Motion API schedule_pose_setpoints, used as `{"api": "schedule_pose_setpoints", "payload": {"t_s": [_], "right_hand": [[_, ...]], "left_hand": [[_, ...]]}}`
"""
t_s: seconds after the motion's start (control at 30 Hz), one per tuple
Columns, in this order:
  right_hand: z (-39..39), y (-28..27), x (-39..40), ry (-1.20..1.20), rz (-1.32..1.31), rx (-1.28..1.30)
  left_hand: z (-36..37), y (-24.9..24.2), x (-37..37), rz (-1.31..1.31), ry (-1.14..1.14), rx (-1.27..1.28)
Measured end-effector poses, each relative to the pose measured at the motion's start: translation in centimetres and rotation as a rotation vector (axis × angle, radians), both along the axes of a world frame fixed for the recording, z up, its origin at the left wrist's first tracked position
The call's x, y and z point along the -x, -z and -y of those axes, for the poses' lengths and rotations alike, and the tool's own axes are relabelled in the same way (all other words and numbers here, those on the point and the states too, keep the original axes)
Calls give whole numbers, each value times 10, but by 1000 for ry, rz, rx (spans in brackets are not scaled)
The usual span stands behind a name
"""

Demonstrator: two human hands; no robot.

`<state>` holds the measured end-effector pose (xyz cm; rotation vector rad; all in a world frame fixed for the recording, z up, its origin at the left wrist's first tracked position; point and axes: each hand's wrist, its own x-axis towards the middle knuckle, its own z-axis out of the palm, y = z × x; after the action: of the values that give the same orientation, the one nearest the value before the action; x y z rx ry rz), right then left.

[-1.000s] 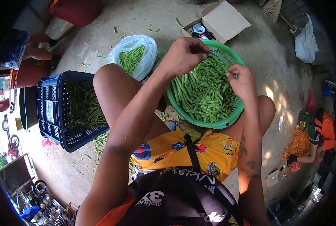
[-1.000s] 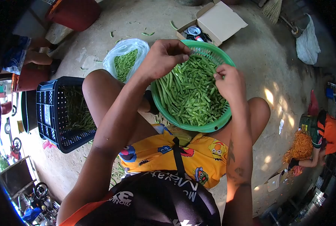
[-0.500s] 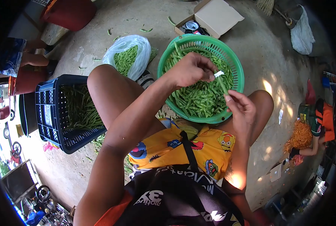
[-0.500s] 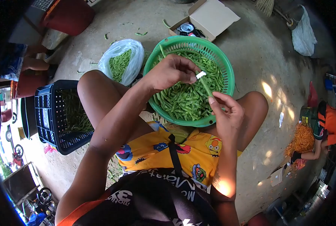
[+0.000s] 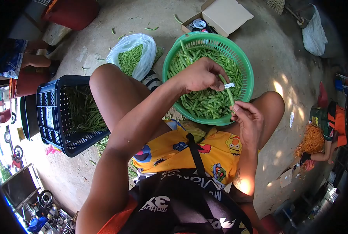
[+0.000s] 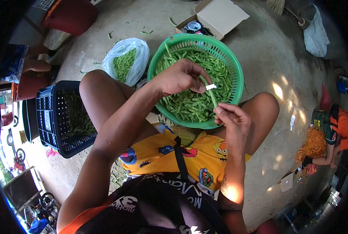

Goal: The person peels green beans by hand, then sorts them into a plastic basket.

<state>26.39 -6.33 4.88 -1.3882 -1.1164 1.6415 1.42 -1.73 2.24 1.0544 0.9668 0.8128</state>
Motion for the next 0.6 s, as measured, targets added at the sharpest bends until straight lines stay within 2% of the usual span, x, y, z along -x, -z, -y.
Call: {"api": "schedule_pose_setpoints", "payload": {"t_s": [0.23, 0.3, 0.37, 0.6], "right_hand": [[-3, 4, -3, 51, -20, -14], [-4, 6, 1, 84, -9, -24], [-5, 7, 7, 88, 5, -24], [-4, 8, 13, 96, -35, -55]], "left_hand": [[-13, 14, 19, 48, -111, 24], [-12, 13, 10, 50, -96, 44], [-10, 11, -1, 53, 11, 23], [-9, 7, -5, 28, 28, 16]]}}
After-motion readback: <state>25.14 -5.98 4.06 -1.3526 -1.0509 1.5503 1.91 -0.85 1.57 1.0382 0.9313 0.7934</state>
